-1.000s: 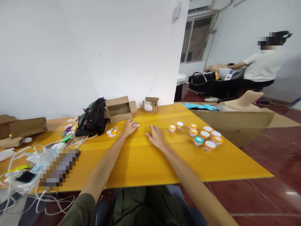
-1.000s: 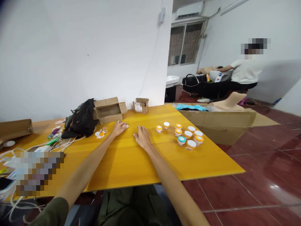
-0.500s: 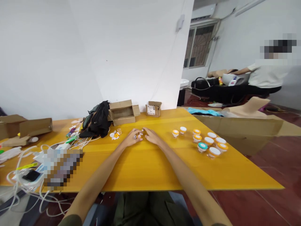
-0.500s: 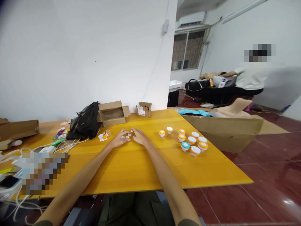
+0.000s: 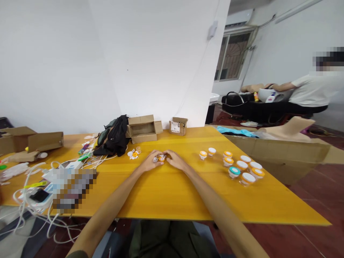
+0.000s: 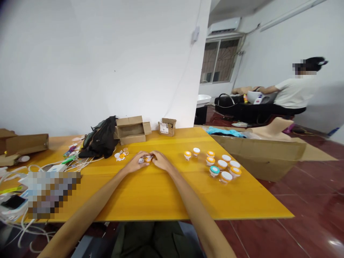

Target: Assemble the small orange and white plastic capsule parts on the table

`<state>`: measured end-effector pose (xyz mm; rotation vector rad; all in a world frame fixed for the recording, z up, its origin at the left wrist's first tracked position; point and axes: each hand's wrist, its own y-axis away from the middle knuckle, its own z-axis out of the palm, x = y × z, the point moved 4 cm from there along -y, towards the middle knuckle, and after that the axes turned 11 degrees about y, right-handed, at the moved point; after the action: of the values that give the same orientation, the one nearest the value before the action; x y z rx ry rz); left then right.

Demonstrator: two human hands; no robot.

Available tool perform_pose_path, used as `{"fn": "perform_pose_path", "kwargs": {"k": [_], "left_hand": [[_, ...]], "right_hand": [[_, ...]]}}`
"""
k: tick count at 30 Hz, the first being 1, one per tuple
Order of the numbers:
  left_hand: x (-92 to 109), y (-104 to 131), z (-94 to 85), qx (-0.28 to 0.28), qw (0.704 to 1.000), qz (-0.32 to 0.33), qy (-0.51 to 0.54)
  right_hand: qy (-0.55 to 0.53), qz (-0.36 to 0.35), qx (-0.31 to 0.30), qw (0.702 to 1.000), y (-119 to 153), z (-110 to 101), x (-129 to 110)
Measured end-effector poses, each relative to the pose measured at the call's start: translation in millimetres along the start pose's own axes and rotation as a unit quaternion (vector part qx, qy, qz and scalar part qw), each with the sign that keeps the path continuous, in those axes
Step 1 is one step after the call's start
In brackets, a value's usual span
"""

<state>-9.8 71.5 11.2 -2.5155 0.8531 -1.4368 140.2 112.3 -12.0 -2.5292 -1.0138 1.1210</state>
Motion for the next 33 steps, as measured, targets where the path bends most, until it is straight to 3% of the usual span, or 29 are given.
{"fn": "perform_pose_path", "kwargs": {"k": [5, 12, 23, 33], "left_hand": [[3.8, 2.5, 0.7, 0.005, 1.000, -0.013, 0.009], [0.0, 8.4, -3.6, 0.039, 0.997, -0.035, 0.064], [-16.6, 13.5, -7.4, 0.026, 0.987, -0.066, 0.141], [-15.5, 17.9, -16.7, 0.010, 0.987, -0.069, 0.148]], "right_hand": [[0.023, 0.013, -0.004, 1.000, 4.8, -2.4, -7.0], [0.066, -0.020, 0.003, 0.998, 8.4, -6.5, -18.7], [0.040, -0.040, -0.013, 0.998, 12.8, -6.6, -27.5], [0.050, -0.033, -0.005, 0.998, 21.3, -5.5, -30.5]]}}
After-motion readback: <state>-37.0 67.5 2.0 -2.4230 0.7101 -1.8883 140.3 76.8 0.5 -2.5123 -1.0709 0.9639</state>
